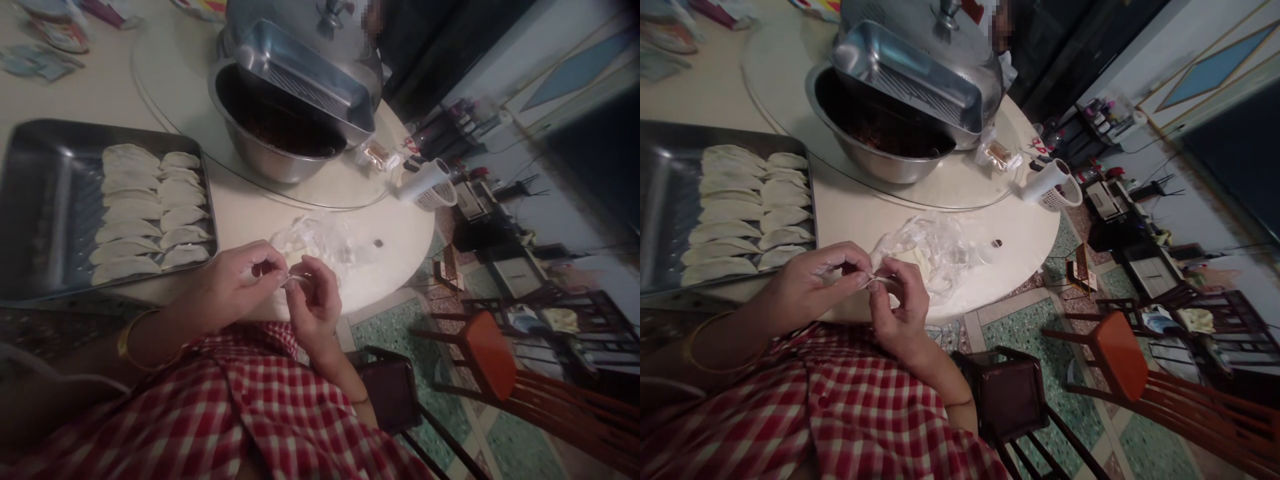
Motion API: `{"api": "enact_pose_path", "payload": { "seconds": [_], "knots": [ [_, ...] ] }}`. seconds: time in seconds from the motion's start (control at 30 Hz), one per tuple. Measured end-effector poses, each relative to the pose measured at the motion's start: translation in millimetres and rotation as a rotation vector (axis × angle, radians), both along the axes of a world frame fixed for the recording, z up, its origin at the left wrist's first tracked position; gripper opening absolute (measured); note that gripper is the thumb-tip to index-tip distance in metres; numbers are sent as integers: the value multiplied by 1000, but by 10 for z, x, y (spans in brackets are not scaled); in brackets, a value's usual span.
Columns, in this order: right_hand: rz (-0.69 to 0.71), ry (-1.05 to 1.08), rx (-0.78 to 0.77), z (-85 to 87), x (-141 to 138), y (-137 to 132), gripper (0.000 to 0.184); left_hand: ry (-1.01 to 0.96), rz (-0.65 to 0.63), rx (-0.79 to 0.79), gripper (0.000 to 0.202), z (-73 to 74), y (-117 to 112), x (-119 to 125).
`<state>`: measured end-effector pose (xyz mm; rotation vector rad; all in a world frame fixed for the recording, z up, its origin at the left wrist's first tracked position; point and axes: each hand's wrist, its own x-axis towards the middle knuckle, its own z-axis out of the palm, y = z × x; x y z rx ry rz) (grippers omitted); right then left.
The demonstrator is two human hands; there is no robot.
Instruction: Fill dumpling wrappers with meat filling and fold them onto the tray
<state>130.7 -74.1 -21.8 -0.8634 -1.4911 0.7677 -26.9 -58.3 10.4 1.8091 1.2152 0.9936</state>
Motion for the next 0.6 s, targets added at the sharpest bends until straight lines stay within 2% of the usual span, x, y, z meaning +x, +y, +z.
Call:
{"api": "enact_pose_path", "payload": {
  "seconds": [0.33,0.6],
  "knots": [
    [-4,-45,21,-25,25,-4,38,3,-15,-44,16,16,23,-18],
    [-11,-53,25,7,14,-17,38,119,-30,115,14,58,8,-16]
  ]
}}
